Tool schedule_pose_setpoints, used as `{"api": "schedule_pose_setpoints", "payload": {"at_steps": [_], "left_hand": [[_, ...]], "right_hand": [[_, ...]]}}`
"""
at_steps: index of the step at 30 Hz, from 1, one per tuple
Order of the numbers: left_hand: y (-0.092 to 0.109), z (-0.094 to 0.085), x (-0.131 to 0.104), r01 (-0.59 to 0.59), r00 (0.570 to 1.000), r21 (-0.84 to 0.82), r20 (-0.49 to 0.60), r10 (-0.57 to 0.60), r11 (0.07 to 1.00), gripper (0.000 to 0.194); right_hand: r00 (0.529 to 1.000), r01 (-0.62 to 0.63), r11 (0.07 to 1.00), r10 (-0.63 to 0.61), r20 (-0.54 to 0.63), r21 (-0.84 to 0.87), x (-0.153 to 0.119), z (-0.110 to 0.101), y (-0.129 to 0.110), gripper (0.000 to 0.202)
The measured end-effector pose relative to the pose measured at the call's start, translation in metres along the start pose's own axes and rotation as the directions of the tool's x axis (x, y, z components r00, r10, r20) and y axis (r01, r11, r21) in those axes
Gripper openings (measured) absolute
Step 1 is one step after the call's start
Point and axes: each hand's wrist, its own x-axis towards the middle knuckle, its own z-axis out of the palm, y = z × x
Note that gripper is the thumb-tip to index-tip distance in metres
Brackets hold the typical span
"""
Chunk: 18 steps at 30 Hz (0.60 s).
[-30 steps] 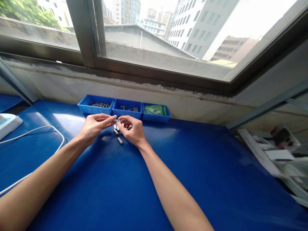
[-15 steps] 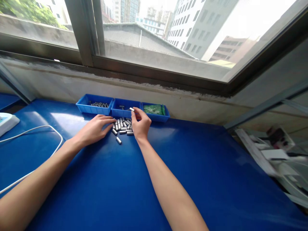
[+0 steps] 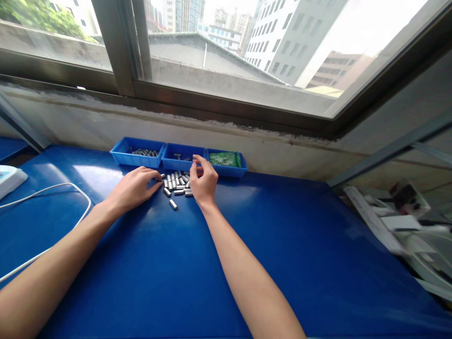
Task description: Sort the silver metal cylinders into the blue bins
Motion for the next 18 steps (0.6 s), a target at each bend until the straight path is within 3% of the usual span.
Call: {"api": "schedule_pose_setpoints", "payload": {"at_steps": [5,9,11,15,18], "left_hand": [[-0.003,0.003,0.000,0.084,0.996,0.025,-0.032,-0.084,0.996,0.019],[-0.006,0.005,0.000,0.077,0.996,-0.014,-0.048,-0.078,0.997,0.029],[-0.004,0.005,0.001,0.076,0.990,-0.072,-0.110,-0.084,0.994,0.027],[0.006,0.003,0.004,0.073,0.948,-0.388,-0.260,-0.185,0.919,0.016],[0.014,0.003,0.006,0.121,0.924,-0.701,-0.179,-0.337,0.703,0.025]], "right_hand": [[1.000,0.004,1.000,-0.005,0.027,0.021,-0.002,-0.002,-0.002,0.022],[0.999,0.019,0.999,-0.020,0.025,0.037,-0.003,-0.003,-0.005,0.019],[0.999,0.039,0.999,-0.040,0.033,0.030,-0.004,-0.004,-0.006,0.018],[0.990,0.111,0.994,-0.113,0.084,0.024,-0.007,-0.006,-0.011,0.017],[0.963,0.190,0.980,-0.197,0.186,0.056,-0.010,-0.008,-0.016,0.021]]}}
